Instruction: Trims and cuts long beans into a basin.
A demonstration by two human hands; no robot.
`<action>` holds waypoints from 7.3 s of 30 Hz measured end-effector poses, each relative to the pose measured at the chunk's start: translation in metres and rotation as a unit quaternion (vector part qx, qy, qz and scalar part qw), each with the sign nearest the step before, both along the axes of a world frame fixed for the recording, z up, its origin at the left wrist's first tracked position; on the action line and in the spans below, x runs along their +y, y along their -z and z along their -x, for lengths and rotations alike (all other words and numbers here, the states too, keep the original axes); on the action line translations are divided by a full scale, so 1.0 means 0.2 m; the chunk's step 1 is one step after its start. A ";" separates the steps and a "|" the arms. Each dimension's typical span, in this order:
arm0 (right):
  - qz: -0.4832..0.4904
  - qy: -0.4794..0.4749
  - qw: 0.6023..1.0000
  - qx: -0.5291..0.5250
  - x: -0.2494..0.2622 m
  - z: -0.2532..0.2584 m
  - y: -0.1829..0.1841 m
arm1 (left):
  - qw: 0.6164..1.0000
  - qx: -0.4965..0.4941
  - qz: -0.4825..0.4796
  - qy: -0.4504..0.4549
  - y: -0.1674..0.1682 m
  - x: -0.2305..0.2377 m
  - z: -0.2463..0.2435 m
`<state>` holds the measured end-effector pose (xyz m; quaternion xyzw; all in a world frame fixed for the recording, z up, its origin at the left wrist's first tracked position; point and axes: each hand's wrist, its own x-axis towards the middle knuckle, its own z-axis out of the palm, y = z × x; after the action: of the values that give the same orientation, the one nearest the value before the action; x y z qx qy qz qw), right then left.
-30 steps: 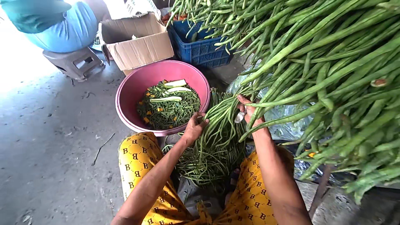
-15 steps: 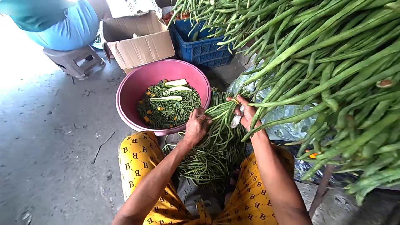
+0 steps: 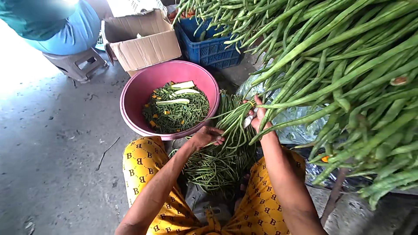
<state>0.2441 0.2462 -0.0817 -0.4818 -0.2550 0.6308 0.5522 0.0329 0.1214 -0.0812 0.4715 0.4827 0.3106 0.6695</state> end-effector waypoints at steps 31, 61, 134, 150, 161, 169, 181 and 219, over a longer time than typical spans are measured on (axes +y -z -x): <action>-0.073 -0.152 0.983 -0.070 -0.28 0.09 -0.22 | 0.964 0.179 -0.188 -0.067 0.15 0.01 -0.11; -0.050 -0.041 0.978 -0.196 -0.20 0.06 -0.17 | 0.993 -0.011 -0.032 -0.117 0.08 0.02 -0.04; 0.188 -0.212 0.950 -0.132 -0.66 0.41 0.19 | 0.764 0.476 -0.436 -0.020 0.26 -0.03 -0.03; 0.199 -0.222 0.944 -0.141 -0.67 0.41 0.22 | 0.784 0.483 -0.387 0.055 0.22 -0.03 -0.01; 0.240 -0.242 0.937 -0.082 -0.64 0.40 0.14 | 0.748 0.501 -0.435 0.002 0.24 -0.04 -0.02; 0.184 -0.233 0.954 -0.039 -0.54 0.37 0.12 | 0.946 0.234 -0.193 -0.113 0.19 0.05 0.08; -0.249 -0.201 0.803 -0.503 -0.58 0.33 0.01 | 0.959 0.106 -0.134 -0.224 0.17 0.05 0.12; -0.318 -0.342 0.872 -0.147 -0.25 0.87 -0.66 | 0.973 -0.068 -0.192 -0.108 -0.33 -0.06 0.73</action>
<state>0.0707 0.1958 0.0507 -0.2503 -0.6687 0.5870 0.3816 -0.1136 0.1097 -0.0143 0.5143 0.4157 0.4990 0.5601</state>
